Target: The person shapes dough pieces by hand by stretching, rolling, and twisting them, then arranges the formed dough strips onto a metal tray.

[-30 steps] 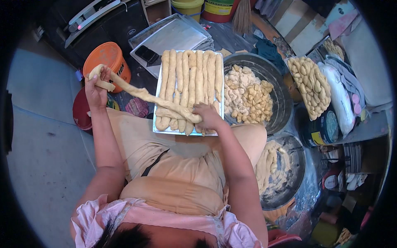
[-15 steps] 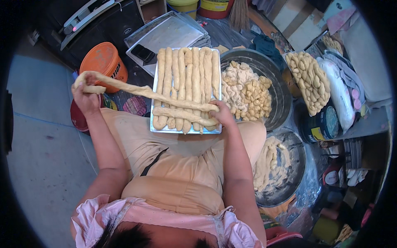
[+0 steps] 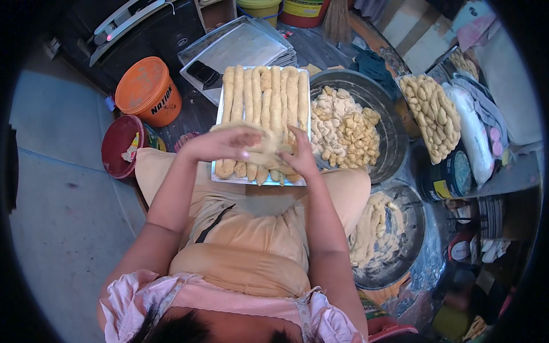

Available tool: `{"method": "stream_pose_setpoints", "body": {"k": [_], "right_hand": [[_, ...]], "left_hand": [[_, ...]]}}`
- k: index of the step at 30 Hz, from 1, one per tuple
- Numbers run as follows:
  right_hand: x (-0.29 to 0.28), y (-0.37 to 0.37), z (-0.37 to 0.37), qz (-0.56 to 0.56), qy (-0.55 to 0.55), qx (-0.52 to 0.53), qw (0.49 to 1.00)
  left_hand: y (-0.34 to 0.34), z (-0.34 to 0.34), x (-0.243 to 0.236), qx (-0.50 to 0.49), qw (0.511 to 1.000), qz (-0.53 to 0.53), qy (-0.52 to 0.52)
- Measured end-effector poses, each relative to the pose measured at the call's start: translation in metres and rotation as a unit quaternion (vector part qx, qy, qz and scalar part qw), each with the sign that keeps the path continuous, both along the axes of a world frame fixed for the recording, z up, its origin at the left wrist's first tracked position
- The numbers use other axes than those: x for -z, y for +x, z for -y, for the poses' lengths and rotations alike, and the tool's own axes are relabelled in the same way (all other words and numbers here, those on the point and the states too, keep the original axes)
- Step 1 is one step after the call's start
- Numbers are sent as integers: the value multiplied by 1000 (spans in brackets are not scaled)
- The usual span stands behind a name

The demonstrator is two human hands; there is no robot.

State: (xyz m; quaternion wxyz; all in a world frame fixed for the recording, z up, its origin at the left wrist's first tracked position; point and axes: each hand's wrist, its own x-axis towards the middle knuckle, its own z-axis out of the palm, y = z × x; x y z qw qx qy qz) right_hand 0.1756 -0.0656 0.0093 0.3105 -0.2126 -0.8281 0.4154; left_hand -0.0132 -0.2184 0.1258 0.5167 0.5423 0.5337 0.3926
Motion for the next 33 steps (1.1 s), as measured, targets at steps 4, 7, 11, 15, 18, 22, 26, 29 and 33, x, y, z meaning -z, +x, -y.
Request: {"method": "stream_pose_setpoints", "body": {"k": [4,7,11,15,18,22,26,29,33], "right_hand": [[33,11,-13,126,50,71,988],[59,14,-33,21,-177,79,981],[53,13,-42,-33,-376,98,921],[62,12,-43,46,-161,127,978],[53,11,-39,87,-73,106,988],[48,15,-43,182,-42,81,979],[32,11,-25,167,-6,-16,986],[21,6,-10,261,66,15,963],[21,2,-8,266,69,35,961]], "left_hand": [[-4,-26,23,-122,972,-197,-47],[-31,-13,67,-228,922,-314,-8],[-58,15,124,-307,886,-342,-68],[-49,28,141,-335,903,-268,18],[-51,40,141,-321,884,-339,-27],[-41,37,146,-318,880,-351,45],[-32,35,121,-256,867,-428,-11],[-34,30,127,-312,873,-375,-2],[-45,27,143,-308,879,-361,48]]}}
